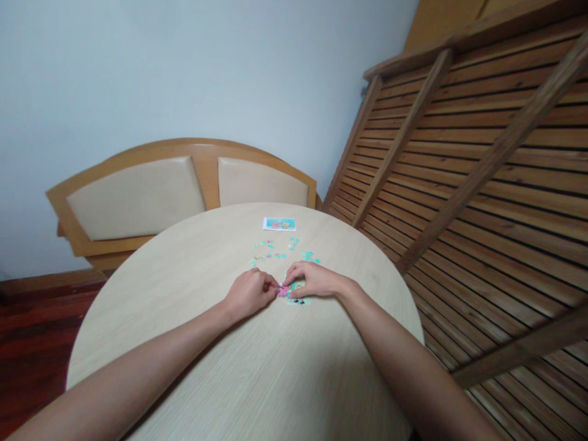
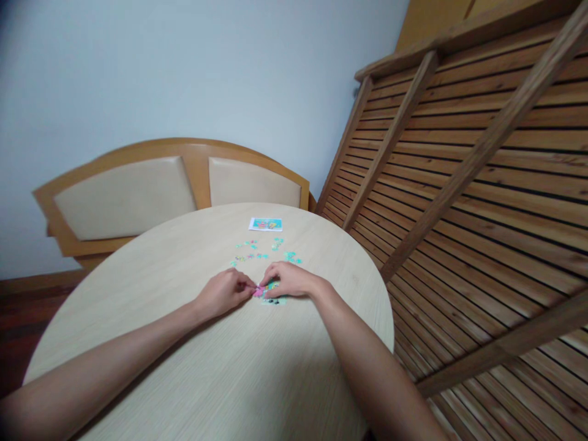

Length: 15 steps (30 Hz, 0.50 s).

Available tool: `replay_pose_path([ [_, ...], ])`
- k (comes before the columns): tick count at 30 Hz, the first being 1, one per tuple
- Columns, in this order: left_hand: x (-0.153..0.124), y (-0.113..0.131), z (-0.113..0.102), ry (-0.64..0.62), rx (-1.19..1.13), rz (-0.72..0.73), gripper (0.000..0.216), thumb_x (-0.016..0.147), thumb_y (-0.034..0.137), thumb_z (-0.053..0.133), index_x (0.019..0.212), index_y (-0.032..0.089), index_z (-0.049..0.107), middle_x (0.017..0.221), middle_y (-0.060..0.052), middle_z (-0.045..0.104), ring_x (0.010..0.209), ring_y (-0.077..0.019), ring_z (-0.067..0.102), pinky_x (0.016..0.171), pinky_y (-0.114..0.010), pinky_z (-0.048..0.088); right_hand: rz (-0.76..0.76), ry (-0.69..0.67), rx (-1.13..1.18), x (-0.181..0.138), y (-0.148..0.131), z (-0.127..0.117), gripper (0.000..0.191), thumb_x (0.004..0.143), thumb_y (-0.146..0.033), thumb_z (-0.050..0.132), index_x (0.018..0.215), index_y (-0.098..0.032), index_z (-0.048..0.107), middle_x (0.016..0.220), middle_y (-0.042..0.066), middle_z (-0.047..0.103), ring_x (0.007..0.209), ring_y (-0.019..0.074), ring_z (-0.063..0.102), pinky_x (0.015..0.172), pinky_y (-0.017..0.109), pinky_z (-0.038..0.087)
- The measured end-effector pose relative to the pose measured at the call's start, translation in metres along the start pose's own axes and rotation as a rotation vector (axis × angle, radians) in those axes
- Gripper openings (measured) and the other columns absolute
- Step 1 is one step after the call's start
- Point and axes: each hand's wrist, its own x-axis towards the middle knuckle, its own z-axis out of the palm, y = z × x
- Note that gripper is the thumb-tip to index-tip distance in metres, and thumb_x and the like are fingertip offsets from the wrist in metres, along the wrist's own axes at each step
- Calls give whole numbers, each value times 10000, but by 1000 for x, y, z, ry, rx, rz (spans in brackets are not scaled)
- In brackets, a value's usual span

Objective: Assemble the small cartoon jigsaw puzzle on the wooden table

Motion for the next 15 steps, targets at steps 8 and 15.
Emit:
replay_pose_path([
  [8,0,0,-1,1,9,-2,206,860,300,592,921,261,786,835,-36,745,838,-220,649,697,-274,438,-19,36,18,-1,-1,-3,265,770,-331,780,997,-194,782,992,59,703,945,195,644,868,290,470],
  [15,3,-7,-4,12,-36,68,202,890,296,590,972,251,769,931,-36,745,920,-230,639,789,-303,470,189,401,-105,-20,33,-23,183,857,-274,646,930,-162,772,894,66,739,813,183,639,771,295,468],
])
